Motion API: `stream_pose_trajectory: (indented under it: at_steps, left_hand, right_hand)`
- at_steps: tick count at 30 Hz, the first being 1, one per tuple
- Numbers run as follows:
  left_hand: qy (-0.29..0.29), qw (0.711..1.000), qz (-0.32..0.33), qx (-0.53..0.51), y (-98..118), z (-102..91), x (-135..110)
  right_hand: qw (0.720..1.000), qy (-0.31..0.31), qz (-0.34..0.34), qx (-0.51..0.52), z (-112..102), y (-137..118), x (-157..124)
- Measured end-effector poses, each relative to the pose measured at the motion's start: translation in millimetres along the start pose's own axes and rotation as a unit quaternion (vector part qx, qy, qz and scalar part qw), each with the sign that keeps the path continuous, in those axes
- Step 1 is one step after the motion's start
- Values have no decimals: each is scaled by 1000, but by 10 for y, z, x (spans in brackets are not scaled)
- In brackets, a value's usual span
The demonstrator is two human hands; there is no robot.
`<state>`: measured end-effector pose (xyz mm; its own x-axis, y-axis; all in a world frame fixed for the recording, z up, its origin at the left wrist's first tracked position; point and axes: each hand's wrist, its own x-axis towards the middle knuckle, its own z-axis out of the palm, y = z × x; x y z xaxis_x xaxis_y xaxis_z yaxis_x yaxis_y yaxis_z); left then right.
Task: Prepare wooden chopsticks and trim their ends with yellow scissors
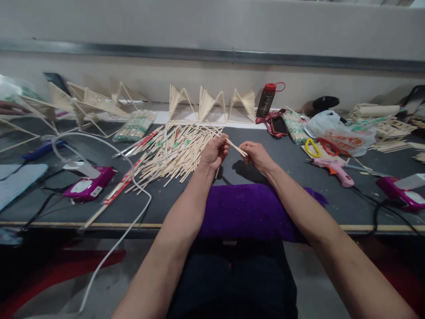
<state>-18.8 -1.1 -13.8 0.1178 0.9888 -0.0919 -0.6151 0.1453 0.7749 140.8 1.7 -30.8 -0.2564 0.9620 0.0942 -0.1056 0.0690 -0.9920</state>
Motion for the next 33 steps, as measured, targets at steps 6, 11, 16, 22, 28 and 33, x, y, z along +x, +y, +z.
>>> stream_pose_trajectory:
  at_steps: [6,11,16,22,28,33]
  left_hand:
    - [18,994,70,88,-34,13,-1]
    - [99,982,113,115,28,-127,104]
    - [112,977,133,127,25,-171,126]
    - [127,972,145,137,24,-165,115]
    - [127,963,149,184,-2,-147,94]
    - [98,962,126,222,-50,-134,87]
  right_hand:
    - [999,-18,33,3,-120,-21,9]
    - [997,-39,51,38,-185,-42,20]
    - [996,-40,51,64,-209,-33,32]
    - [996,-29,70,45,-212,-50,7]
    - [999,9,31,11,-242,-43,-1]
    - [998,14,18,-60,-180,-82,-28]
